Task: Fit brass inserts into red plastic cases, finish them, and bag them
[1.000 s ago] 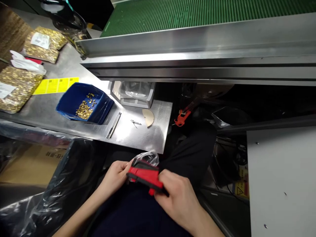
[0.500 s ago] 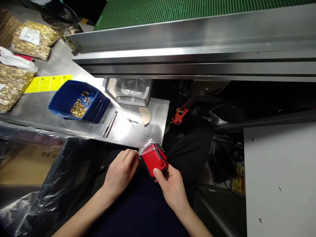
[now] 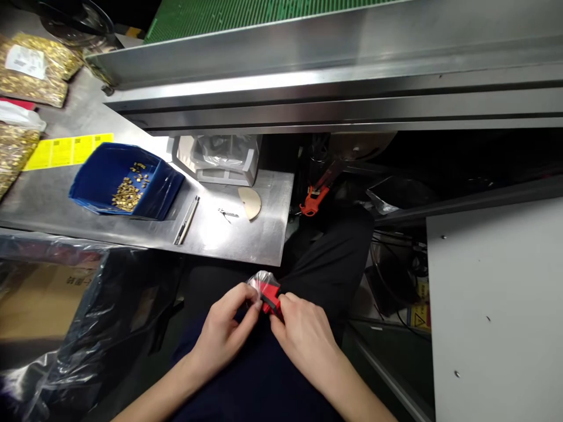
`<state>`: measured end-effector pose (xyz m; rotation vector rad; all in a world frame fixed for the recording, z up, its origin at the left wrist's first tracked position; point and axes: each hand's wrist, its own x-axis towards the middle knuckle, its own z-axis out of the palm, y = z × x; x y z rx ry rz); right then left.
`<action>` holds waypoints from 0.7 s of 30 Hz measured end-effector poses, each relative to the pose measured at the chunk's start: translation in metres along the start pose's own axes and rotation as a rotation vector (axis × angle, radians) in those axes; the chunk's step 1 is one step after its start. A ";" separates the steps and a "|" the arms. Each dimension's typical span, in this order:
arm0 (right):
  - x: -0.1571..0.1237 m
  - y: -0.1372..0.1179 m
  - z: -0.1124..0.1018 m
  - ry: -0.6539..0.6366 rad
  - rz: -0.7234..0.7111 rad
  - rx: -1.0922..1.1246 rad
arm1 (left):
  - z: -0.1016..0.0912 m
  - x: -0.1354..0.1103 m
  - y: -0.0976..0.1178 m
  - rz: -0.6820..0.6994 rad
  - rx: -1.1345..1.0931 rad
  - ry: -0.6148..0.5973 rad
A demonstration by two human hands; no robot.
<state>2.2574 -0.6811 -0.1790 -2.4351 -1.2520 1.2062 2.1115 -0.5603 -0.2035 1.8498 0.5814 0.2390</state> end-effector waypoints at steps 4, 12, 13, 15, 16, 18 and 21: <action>0.000 -0.005 -0.009 -0.084 -0.069 -0.193 | -0.002 -0.003 0.004 0.039 -0.080 -0.094; 0.012 -0.026 -0.005 -0.082 -0.290 -0.317 | -0.008 -0.005 -0.008 -0.521 -0.391 -0.010; 0.013 -0.029 -0.001 -0.078 -0.362 -0.340 | -0.011 -0.008 -0.010 -0.557 -0.393 -0.005; 0.014 -0.032 0.008 -0.042 -0.482 -0.369 | -0.020 -0.013 -0.014 -0.582 -0.252 0.013; 0.015 -0.033 0.012 -0.016 -0.523 -0.375 | -0.025 -0.016 -0.014 -0.569 -0.122 0.034; 0.015 -0.034 0.017 0.031 -0.581 -0.385 | -0.036 -0.020 -0.014 -0.486 0.133 0.102; 0.016 -0.036 0.020 0.096 -0.647 -0.409 | -0.046 -0.023 -0.009 -0.267 0.258 0.178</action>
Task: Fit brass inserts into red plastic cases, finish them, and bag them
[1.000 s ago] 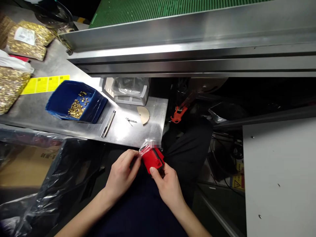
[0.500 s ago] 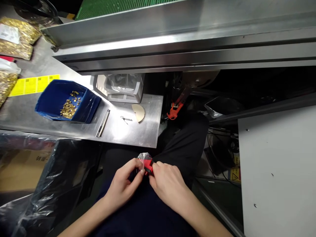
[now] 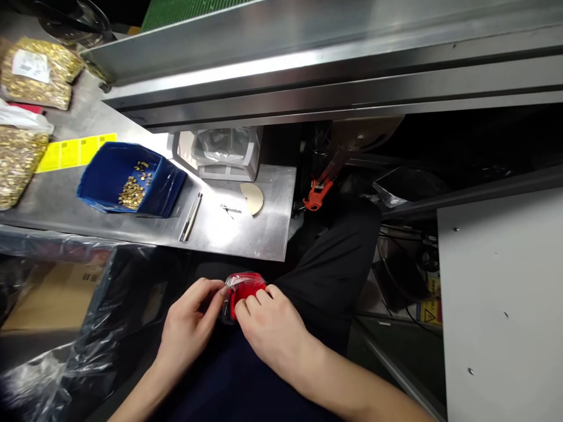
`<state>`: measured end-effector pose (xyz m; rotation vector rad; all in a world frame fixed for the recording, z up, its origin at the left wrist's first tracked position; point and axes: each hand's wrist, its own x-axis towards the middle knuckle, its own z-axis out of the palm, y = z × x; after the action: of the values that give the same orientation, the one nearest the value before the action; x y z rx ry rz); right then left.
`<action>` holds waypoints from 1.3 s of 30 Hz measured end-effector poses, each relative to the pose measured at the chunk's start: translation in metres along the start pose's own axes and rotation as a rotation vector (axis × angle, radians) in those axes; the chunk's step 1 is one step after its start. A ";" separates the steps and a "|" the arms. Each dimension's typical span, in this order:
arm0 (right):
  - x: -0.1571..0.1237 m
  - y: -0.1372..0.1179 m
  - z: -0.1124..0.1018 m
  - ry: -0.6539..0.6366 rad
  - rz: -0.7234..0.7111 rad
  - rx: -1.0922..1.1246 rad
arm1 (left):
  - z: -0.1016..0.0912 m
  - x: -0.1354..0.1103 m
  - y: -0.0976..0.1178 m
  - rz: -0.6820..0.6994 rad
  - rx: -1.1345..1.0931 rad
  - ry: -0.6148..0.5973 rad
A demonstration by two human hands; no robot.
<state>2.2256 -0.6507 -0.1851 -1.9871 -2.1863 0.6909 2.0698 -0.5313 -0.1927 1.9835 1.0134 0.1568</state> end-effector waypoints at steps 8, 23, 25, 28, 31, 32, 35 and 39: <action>0.008 -0.002 -0.006 -0.073 0.056 -0.018 | 0.006 -0.007 0.011 0.381 -0.172 -0.051; -0.008 0.058 -0.021 -0.169 0.277 0.791 | 0.011 0.028 -0.047 -0.261 -0.966 -0.473; -0.015 0.055 -0.015 -0.143 0.305 0.813 | 0.012 0.025 -0.053 -0.336 -0.956 -0.458; -0.023 0.054 -0.005 -0.011 0.412 0.866 | 0.010 0.022 -0.056 -0.379 -0.947 -0.484; -0.023 0.057 0.009 0.170 0.527 0.940 | 0.009 0.022 -0.056 -0.353 -0.974 -0.512; -0.021 0.058 0.014 0.231 0.560 0.958 | 0.009 0.023 -0.055 -0.338 -0.977 -0.519; -0.012 0.060 0.021 0.340 0.603 1.054 | 0.009 0.025 -0.053 -0.302 -0.977 -0.569; 0.007 0.054 0.006 0.067 0.415 1.102 | 0.005 0.030 -0.045 -0.223 -0.996 -0.635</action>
<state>2.2721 -0.6434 -0.2137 -1.7081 -0.9013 1.4226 2.0654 -0.5007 -0.2376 0.8987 0.5439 -0.0865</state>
